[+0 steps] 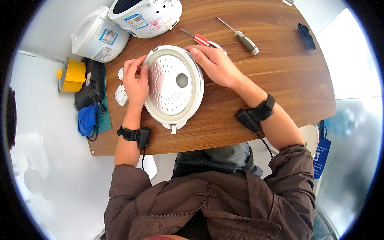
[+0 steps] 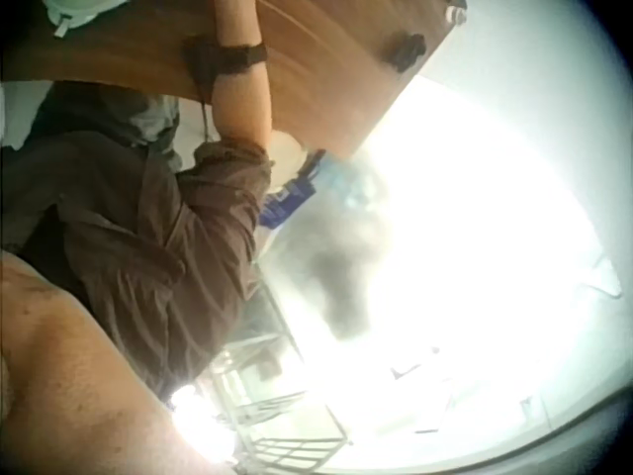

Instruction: The person disassembles a white plastic lid by prying it apart with a screwdriver, then reassembles it and secures it with screws. The person handles the lid components and uses a screwdriver to manipulate fasteners.

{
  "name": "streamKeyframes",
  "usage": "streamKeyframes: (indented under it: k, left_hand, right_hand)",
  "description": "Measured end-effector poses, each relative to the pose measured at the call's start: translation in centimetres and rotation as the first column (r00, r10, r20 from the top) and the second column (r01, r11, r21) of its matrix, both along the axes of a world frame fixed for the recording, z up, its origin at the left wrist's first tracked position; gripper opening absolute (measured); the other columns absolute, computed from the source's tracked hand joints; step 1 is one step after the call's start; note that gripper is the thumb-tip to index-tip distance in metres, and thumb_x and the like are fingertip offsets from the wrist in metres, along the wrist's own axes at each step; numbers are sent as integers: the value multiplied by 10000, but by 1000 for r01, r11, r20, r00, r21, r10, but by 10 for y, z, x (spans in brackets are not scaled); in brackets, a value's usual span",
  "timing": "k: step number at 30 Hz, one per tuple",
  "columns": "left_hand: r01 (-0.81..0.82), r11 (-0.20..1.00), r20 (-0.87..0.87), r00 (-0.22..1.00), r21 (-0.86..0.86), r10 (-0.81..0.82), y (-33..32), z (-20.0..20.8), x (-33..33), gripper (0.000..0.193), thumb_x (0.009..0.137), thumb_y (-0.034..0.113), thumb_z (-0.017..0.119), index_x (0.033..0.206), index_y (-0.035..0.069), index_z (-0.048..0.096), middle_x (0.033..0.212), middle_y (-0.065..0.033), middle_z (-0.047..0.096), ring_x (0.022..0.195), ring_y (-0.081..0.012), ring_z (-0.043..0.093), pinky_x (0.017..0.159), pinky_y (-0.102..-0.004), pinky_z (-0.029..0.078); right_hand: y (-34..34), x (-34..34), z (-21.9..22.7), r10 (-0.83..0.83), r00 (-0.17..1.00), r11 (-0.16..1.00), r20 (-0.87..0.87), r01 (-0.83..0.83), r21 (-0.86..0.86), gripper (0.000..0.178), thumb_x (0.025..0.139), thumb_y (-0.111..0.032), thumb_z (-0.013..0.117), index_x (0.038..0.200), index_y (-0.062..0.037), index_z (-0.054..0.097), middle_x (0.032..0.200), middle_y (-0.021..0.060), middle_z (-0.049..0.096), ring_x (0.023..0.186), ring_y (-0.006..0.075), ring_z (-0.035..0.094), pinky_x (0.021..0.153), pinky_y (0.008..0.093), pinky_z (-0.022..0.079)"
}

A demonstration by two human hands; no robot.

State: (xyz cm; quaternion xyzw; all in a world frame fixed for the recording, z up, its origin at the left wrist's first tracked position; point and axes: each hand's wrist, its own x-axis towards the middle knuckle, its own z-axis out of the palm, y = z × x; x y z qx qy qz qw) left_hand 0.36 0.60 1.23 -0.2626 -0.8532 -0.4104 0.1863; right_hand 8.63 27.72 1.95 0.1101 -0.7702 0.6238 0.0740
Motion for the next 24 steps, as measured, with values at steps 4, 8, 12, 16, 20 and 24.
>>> streamKeyframes:
  k: [4,8,12,16,20,24]
  left_hand:
    - [64,996,-29,997,-56,-65,0,3,0,292,948,110,696,1236,58,713,1110,-92,602,942,-231,612,814,-343,509]
    - [47,953,-297,945,-301,-140,13,29,0,369,963,166,698,1321,80,674,1220,-107,582,1021,-293,601,898,-367,497]
    - [240,872,-251,895,-427,-369,49,68,14,486,879,60,736,1357,101,660,1363,-96,611,1221,-311,592,1038,-418,481]
    - [514,684,-122,747,-517,-654,78,80,8,558,824,16,751,1362,131,658,1308,-94,665,1207,-318,623,1047,-446,500]
    - [520,698,-69,776,-492,-627,79,79,4,473,799,42,773,1263,74,690,1186,-117,689,1062,-321,673,902,-416,568]
    - [522,730,-144,762,-440,-632,80,70,5,379,825,88,783,1194,44,706,1148,-107,689,1023,-309,676,852,-393,566]
  right_hand:
    - [-7,1,-4,197,955,905,220,-91,-416,507,1138,-329,393,1444,45,545,1365,121,639,1225,176,596,1089,323,456]
    - [-3,0,-7,294,888,822,353,-47,-567,503,1119,-322,444,1467,31,524,1357,115,643,1219,160,607,1068,309,472]
    - [-1,0,-11,274,893,802,358,-7,-597,460,1099,-288,475,1426,23,560,1301,105,667,1150,160,640,1010,305,502]
    - [0,1,-10,241,909,821,339,-4,-571,434,1087,-361,498,1294,-13,654,1111,53,708,957,103,639,848,269,517]
    - [-2,-6,-13,265,926,841,268,-86,-535,431,1097,-332,460,1248,14,667,1127,69,707,1007,120,644,888,287,520]
    - [-2,-6,-18,240,943,854,228,-93,-513,437,1100,-322,464,1306,16,649,1148,78,705,1016,118,637,897,293,522]
